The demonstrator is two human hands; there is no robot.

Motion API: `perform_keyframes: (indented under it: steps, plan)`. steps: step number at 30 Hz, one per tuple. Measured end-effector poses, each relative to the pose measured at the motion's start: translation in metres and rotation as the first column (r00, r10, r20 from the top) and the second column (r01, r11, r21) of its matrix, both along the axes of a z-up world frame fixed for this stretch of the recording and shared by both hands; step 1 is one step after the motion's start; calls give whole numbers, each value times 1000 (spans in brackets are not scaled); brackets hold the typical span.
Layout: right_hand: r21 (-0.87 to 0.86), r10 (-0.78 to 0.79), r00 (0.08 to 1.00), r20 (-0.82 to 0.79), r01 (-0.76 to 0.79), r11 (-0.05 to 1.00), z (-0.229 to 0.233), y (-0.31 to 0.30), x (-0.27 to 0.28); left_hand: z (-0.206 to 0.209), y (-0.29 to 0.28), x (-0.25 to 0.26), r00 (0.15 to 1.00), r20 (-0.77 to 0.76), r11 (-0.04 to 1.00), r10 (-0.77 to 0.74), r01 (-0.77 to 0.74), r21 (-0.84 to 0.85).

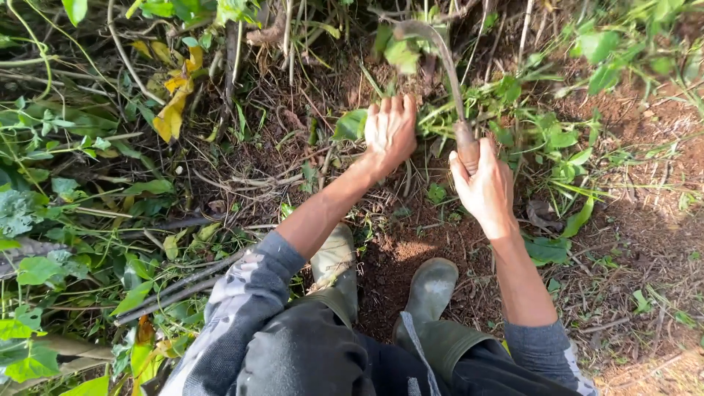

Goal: The person uses a sickle to cut and clear weeds and vines from the ground. They repeatedly swing the tool to sever plant stems and pull the cut vegetation aside with their hands.

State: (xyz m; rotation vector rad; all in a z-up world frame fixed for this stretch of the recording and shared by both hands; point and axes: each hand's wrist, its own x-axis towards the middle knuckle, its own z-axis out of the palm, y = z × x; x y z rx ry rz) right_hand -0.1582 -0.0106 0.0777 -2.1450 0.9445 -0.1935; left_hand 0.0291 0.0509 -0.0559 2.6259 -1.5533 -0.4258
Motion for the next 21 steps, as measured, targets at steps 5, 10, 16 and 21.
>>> perform_keyframes:
  steps: [5,10,16,21]
  plan:
    - [89,-135,980,-144,148,985,5,47,-55,-4,42,9,989,-48,990,-138,137,-13]
    - [262,-230,961,-152,264,928,7,59,-78,62,73,-4,965,-54,966,-258,256,-38]
    - [143,-162,959,-230,198,970,-2,41,-57,74,78,-10,908,-15,905,-419,417,-82]
    - [224,-235,929,-287,304,926,10,91,-95,78,97,-7,833,21,829,-553,553,-82]
